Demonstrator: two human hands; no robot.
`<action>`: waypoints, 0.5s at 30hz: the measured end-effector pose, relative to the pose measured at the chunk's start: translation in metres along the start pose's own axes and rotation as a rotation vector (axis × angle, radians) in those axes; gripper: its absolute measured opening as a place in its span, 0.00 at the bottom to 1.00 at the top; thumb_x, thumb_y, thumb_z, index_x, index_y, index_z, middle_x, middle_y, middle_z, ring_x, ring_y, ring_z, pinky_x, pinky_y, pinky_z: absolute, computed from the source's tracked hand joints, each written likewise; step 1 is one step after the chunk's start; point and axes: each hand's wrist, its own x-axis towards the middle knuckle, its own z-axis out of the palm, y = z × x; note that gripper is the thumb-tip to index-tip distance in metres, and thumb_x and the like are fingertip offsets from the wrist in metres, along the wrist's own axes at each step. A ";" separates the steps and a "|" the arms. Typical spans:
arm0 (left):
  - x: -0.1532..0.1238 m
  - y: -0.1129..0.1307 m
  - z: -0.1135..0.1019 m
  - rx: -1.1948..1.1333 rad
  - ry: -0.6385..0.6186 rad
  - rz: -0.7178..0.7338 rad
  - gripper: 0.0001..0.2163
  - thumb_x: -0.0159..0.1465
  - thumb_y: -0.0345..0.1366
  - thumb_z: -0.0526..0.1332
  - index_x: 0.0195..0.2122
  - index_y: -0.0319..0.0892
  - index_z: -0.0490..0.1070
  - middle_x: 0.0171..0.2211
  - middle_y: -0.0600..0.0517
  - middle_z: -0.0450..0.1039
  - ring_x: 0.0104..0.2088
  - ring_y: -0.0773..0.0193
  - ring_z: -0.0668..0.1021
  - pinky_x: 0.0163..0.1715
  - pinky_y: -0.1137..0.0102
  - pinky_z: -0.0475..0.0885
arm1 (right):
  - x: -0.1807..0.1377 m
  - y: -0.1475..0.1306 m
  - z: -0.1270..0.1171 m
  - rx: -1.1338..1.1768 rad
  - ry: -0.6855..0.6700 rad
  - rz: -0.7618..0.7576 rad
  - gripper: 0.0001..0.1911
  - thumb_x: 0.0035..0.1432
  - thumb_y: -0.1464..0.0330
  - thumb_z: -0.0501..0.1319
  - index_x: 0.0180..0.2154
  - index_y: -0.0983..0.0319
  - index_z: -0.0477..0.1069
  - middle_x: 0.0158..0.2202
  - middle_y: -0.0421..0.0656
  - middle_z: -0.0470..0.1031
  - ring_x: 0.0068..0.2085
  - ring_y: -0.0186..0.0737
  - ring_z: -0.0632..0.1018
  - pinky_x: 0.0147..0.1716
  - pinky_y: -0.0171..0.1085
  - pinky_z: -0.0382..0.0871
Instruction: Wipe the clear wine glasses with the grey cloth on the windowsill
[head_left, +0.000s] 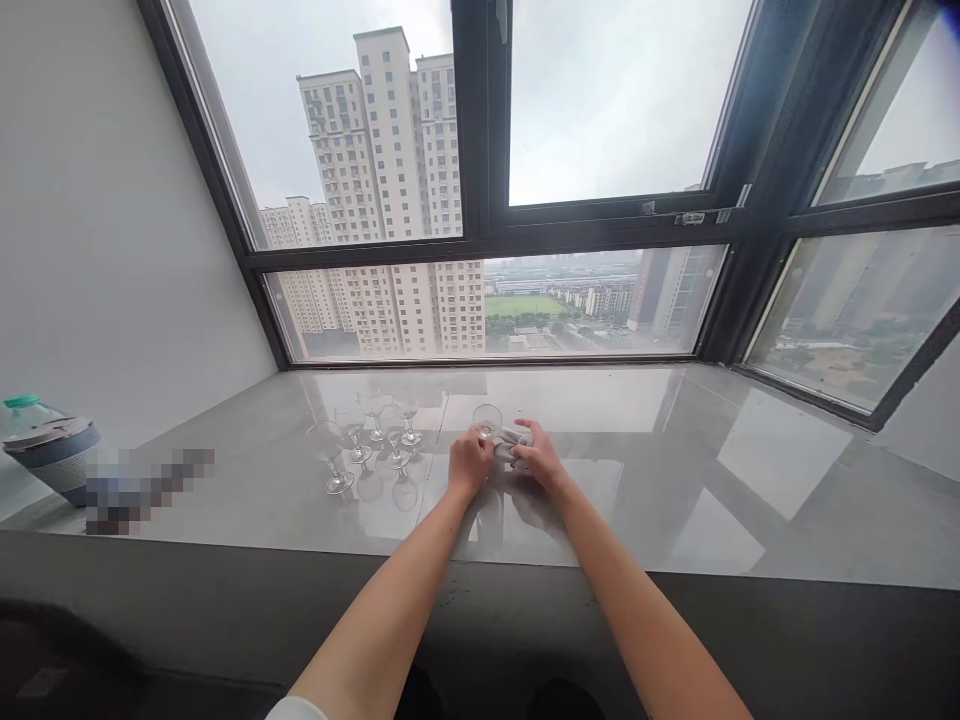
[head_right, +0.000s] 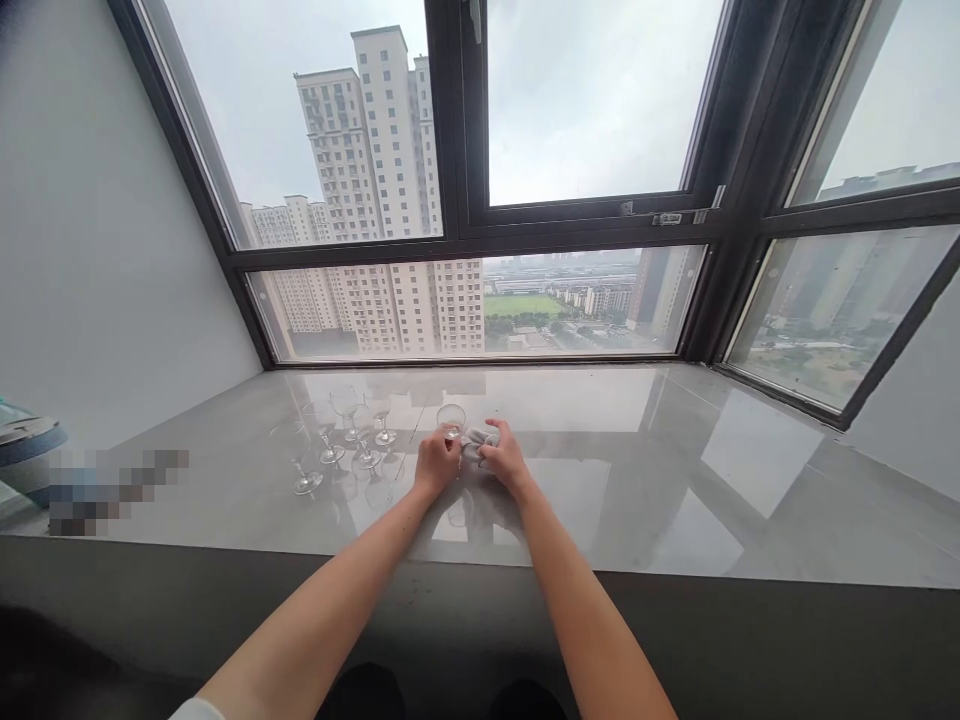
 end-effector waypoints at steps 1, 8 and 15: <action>0.001 0.000 0.001 0.035 -0.014 -0.016 0.11 0.64 0.32 0.54 0.45 0.43 0.73 0.32 0.49 0.79 0.35 0.61 0.79 0.38 0.70 0.67 | 0.001 0.001 0.000 0.006 0.010 0.001 0.32 0.42 0.68 0.58 0.53 0.60 0.62 0.24 0.34 0.68 0.27 0.39 0.70 0.34 0.42 0.69; -0.001 0.006 0.002 0.199 -0.115 -0.050 0.12 0.69 0.37 0.50 0.46 0.41 0.70 0.38 0.44 0.78 0.39 0.58 0.79 0.38 0.68 0.67 | -0.006 -0.003 0.002 -0.122 0.208 -0.301 0.43 0.48 0.59 0.64 0.63 0.58 0.50 0.55 0.51 0.70 0.56 0.51 0.71 0.56 0.52 0.62; -0.005 0.010 0.003 0.229 -0.115 0.149 0.14 0.67 0.34 0.52 0.52 0.43 0.66 0.46 0.45 0.73 0.48 0.57 0.74 0.43 0.67 0.68 | -0.008 -0.007 0.012 0.096 0.116 -0.494 0.50 0.49 0.59 0.69 0.66 0.54 0.43 0.51 0.49 0.73 0.53 0.47 0.75 0.54 0.51 0.68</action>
